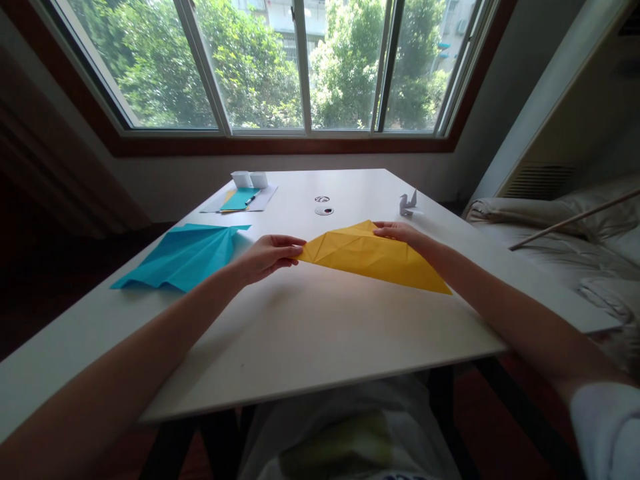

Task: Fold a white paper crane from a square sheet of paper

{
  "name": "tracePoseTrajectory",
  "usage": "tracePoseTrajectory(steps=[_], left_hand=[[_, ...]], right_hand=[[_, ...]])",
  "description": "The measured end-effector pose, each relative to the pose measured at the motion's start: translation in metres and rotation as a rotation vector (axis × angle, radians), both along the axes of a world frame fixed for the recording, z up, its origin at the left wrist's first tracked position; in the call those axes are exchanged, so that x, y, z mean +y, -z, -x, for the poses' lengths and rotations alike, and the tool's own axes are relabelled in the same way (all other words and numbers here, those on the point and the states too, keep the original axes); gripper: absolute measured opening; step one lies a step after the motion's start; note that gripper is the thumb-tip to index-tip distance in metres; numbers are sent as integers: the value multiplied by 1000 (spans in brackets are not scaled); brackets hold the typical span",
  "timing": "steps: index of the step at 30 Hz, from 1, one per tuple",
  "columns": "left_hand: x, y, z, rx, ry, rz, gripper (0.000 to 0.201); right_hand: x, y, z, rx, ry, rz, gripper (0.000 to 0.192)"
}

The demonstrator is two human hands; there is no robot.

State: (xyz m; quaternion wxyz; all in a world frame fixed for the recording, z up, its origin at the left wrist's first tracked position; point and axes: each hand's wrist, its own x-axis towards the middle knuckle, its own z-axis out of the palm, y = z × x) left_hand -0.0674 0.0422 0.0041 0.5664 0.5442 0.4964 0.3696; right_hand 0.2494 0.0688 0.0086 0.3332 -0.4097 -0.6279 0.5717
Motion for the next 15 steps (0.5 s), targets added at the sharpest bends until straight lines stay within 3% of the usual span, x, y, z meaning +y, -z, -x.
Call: tracePoseTrajectory(steps=[5,15], left_hand=[[3,4,4,63,48,42,42],[-2,2,-1,215,137,-115,42]], right_hand=[[5,6,-4,-39,-12,62,60],[4,9,-3,-126,16,-75,50]])
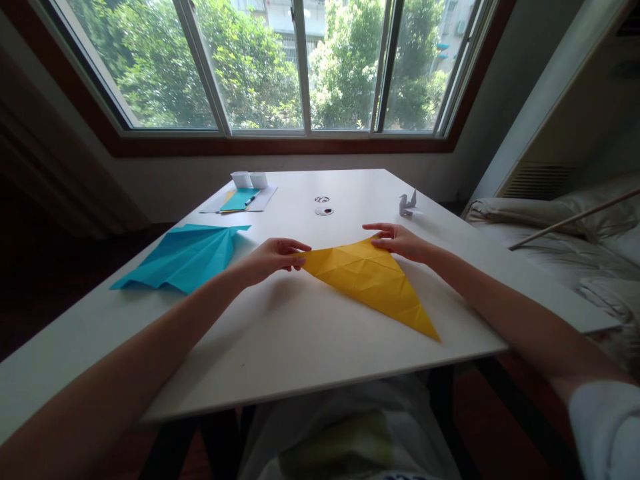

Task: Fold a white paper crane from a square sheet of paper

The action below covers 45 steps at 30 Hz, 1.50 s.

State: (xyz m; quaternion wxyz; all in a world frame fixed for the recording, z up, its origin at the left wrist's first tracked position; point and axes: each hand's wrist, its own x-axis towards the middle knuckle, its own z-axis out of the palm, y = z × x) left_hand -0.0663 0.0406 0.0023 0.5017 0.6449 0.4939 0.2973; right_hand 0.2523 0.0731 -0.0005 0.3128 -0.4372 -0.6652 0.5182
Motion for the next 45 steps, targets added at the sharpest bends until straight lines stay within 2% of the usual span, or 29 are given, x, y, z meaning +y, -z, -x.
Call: tracePoseTrajectory(steps=[5,14,17,20,25,27,30,38,42,45], left_hand=[[0,-3,0,98,-78,-28,43],[6,4,6,63,-83,-94,44],[11,7,9,111,-68,-135,41],[13,8,10,318,-87,-280,30],[2,6,-4,797,-156,-794,26],[-4,7,-15,860,-75,-875,25],[-13,9,-29,882,35,-893,25],[-41,13,-59,799,248,-946,27],[-54,15,-71,782,376,-944,30],[-57,17,-73,813,409,-912,31]], right_hand=[[5,5,-3,-17,-16,-120,37],[12,12,-7,-47,-20,-236,41],[14,15,-5,-110,-44,-295,38],[16,20,2,-210,-53,-376,33],[14,29,22,-328,-27,-465,30],[12,31,28,-351,-19,-480,28],[10,30,32,-363,6,-483,27],[6,29,31,-397,69,-507,25],[6,29,30,-409,72,-502,26],[8,30,27,-408,46,-509,26]])
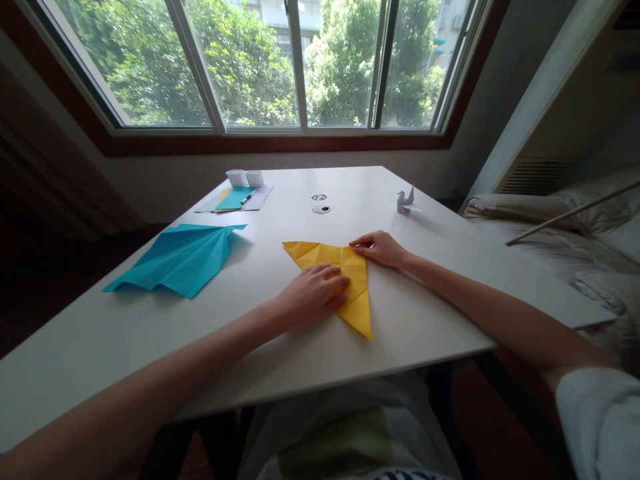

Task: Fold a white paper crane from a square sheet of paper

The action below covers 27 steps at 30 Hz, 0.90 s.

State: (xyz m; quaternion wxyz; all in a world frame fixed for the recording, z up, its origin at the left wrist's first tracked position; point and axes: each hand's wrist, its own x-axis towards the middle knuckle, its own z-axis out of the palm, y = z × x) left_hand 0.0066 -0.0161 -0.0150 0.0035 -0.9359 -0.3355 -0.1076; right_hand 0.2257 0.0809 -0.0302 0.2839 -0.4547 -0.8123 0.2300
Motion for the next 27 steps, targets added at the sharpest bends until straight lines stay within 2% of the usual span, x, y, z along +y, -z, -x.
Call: tracePoseTrajectory(steps=[6,13,21,27], left_hand=[[-2,0,-1,15,-43,17,44],[-6,2,0,80,15,126,50],[-11,-1,4,159,3,214,81],[-4,0,7,141,-6,199,76]], right_hand=[[4,1,-6,-44,-57,-35,27],[2,0,-8,-116,-90,-99,25],[3,2,-9,-139,-118,-128,25],[5,2,-15,-174,-90,-155,24]])
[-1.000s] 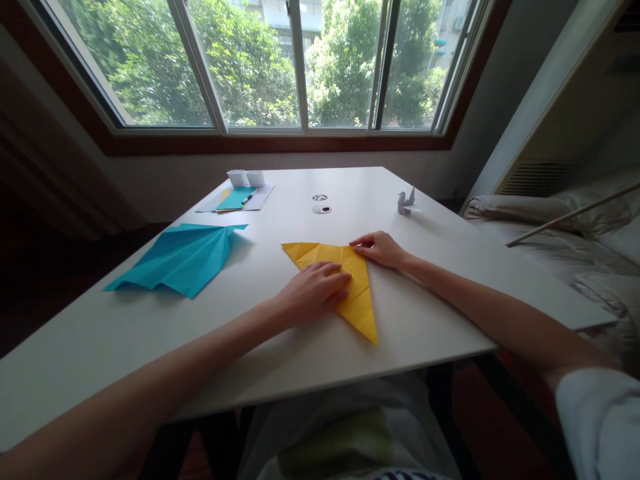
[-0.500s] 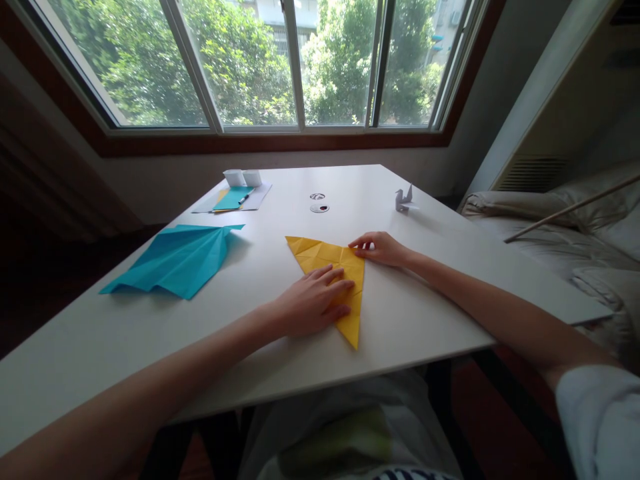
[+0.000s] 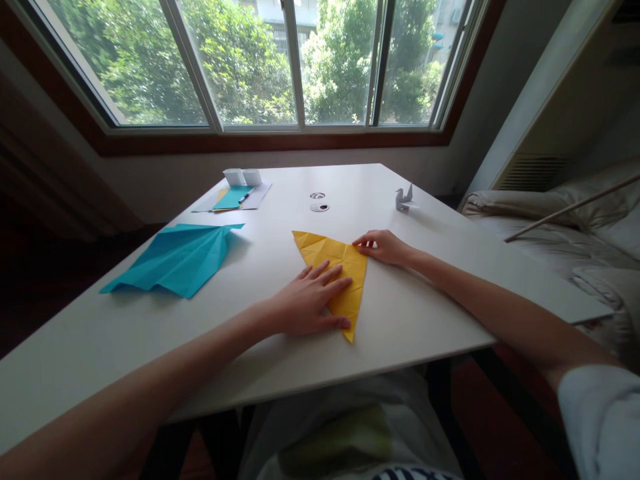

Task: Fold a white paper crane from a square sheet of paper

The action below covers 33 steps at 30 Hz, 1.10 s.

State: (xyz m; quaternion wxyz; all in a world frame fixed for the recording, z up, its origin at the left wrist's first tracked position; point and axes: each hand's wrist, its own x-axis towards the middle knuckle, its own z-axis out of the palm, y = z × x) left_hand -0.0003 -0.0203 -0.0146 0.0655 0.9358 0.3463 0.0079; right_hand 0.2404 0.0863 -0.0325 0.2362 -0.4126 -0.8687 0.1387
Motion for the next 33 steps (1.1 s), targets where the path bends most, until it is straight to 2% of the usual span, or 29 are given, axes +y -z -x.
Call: tracePoseTrajectory(steps=[5,7,14,18,23,29,33], left_hand=[[-1,1,1,-9,-6,-65,55],[-3,1,1,-10,-8,-69,53],[-5,-1,2,39,-33,41,79],[-4,-3,2,46,-45,63,82],[-4,-2,3,63,-123,39,91],[-4,-2,6,50,-63,55,92],[-5,-3,5,54,-42,68,92]], right_hand=[[2,-1,-5,-43,62,-29,24],[3,-1,-6,-53,65,-37,23],[2,-3,-6,-68,63,-33,23],[0,-5,-6,-85,56,-20,23],[1,-9,-12,-136,41,-29,22],[-2,-17,-18,-318,-37,-214,18],[-9,-11,-3,-335,-189,-287,40]])
